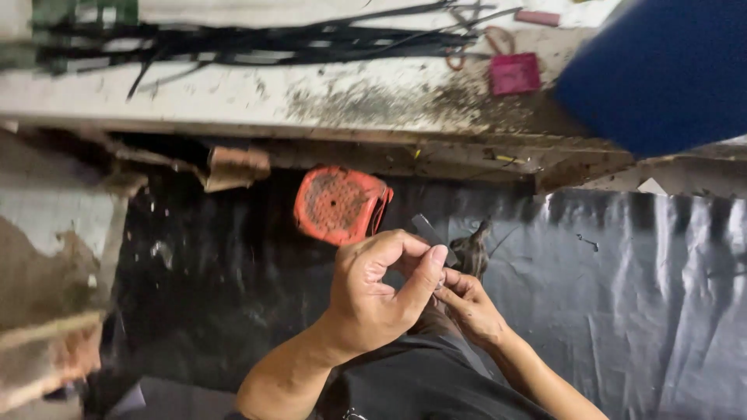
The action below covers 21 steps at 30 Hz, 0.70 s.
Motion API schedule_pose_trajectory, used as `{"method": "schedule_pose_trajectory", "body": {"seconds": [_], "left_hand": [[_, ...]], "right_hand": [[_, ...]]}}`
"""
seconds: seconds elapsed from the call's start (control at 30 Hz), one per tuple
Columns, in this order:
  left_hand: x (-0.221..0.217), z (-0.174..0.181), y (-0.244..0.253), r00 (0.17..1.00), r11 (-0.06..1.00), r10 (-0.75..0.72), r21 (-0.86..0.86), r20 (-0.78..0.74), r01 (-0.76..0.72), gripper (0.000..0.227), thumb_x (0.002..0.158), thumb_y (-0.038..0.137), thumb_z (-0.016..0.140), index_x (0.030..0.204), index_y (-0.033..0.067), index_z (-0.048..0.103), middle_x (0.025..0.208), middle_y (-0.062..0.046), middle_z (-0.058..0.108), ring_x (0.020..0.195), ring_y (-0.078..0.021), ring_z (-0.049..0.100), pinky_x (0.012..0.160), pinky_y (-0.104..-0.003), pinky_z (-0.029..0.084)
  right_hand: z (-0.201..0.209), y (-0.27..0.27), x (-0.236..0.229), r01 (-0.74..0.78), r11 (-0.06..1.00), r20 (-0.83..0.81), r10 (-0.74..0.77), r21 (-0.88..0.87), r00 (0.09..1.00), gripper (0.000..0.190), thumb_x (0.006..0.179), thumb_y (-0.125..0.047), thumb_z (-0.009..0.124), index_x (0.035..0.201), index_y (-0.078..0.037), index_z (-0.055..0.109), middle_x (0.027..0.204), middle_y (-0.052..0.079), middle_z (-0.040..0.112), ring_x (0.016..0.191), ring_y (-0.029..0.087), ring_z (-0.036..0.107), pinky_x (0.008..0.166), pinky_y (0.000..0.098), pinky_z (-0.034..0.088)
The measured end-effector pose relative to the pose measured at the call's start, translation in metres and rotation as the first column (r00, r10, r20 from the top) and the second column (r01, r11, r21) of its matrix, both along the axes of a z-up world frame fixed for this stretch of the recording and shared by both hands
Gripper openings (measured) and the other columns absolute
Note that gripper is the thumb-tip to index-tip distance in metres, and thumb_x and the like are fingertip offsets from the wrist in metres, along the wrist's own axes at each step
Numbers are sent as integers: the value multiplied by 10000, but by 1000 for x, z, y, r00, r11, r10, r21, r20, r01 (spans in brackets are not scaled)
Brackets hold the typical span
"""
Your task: The person repeatedly feeds black cable strips through a small purple shaping tool on a blue container, then stretches and hangs the shaped strips on a wall rack. The process is repeated with multiple strips.
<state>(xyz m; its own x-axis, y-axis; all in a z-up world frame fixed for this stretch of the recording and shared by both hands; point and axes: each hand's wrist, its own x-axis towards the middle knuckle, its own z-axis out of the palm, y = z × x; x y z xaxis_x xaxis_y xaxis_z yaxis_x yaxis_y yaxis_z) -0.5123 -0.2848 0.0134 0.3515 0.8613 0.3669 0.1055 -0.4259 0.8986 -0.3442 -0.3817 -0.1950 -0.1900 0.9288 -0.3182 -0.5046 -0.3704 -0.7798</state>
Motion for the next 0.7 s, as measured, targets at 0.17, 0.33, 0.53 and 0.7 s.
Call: {"method": "schedule_pose_trajectory", "body": {"seconds": [0.17,0.33,0.53,0.7], "left_hand": [[-44,7,-28,990,990,140,26,-28,-139,194,970,145,649,801,59,606,690,-21,682,551,-118,639,564,-253,532],[-76,14,-50,973,972,229,-54,-27,-230,224,975,181,645,787,64,615,653,-10,606,552,-107,560,537,-272,481],[-92,14,-65,915,915,404,-2,-15,-404,200,977,129,640,793,58,608,689,-32,629,558,-130,572,536,-280,484],[-92,12,-79,757,762,647,57,-87,-645,213,962,124,654,780,83,553,667,1,573,500,-123,479,500,-283,417]], "right_hand": [[9,-17,-32,-229,973,162,231,-30,959,264,991,-273,663,969,-22,745,829,14,661,763,107,565,706,286,473],[12,-10,-47,-486,870,323,439,78,838,349,982,-332,661,874,-15,759,822,-37,690,806,66,597,695,255,501],[9,31,-48,-688,725,455,625,-36,634,247,973,-166,686,771,-26,710,741,-39,628,736,62,556,640,251,456],[-21,83,-40,-871,485,486,745,77,458,288,977,-160,703,706,-86,635,619,-44,518,571,57,413,488,266,329]]}}
